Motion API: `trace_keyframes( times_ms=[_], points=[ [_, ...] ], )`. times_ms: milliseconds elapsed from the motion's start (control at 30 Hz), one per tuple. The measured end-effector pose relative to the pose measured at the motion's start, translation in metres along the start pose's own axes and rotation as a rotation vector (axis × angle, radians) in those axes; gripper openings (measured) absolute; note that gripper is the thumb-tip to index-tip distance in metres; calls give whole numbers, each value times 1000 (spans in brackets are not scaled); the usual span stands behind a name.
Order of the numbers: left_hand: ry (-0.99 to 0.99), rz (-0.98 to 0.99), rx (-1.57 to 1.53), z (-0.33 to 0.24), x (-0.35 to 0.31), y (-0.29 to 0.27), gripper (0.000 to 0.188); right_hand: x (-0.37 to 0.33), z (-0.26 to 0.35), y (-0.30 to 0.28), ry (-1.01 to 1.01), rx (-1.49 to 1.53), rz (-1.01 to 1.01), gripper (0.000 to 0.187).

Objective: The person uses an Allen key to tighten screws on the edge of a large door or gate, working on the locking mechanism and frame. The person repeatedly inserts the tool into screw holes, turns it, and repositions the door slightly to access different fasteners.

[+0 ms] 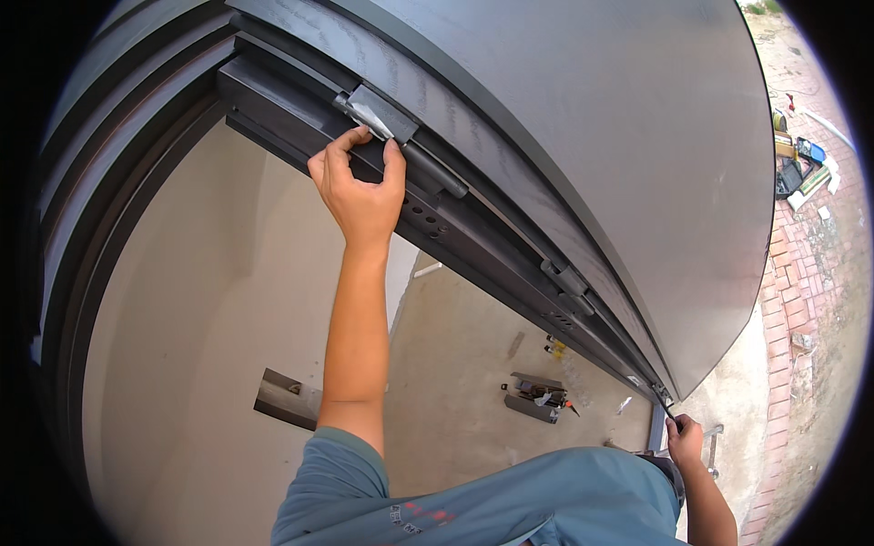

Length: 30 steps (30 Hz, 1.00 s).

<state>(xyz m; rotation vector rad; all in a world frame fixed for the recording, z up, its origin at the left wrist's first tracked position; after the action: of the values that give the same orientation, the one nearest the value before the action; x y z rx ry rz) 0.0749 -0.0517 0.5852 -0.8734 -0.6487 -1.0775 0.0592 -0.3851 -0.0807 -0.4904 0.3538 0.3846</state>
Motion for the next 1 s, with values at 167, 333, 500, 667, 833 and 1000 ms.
trace_keyframes(
  times_ms=[167, 333, 500, 667, 833, 1000],
  points=[
    [-19, 3, 5, 0, -3, 0, 28, 4, -4, 6, -24, 16, -23, 27],
    [-81, -40, -39, 3, -7, 1, 30, 10, -19, 13, -1, 33, -26, 27],
    [-212, -52, -89, -7, -7, 4, 52, 16, -33, 13, 12, 55, -46, 27],
    [-278, -123, -189, -17, -8, 4, 60, 17, -29, 6, 25, 65, -40, 26],
    [-443, -209, -432, -21, -7, 7, 57, 22, -39, 6, 34, 95, -51, 29],
    [-606, -238, -625, -10, -6, 7, 63, 17, -35, -4, 18, 91, -88, 31]
  ],
)
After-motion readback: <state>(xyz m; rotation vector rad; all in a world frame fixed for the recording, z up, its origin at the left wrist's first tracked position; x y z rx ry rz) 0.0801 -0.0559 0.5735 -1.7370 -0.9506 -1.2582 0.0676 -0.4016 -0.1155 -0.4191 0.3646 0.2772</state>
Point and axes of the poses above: each hand's wrist, its own x-axis towards the middle knuckle, its own y-axis out of the palm, z = x × y, the point moved 6 cm from there along x, towards the middle knuckle, and after that the axes turned 11 degrees about y, right-handed, at the moved point
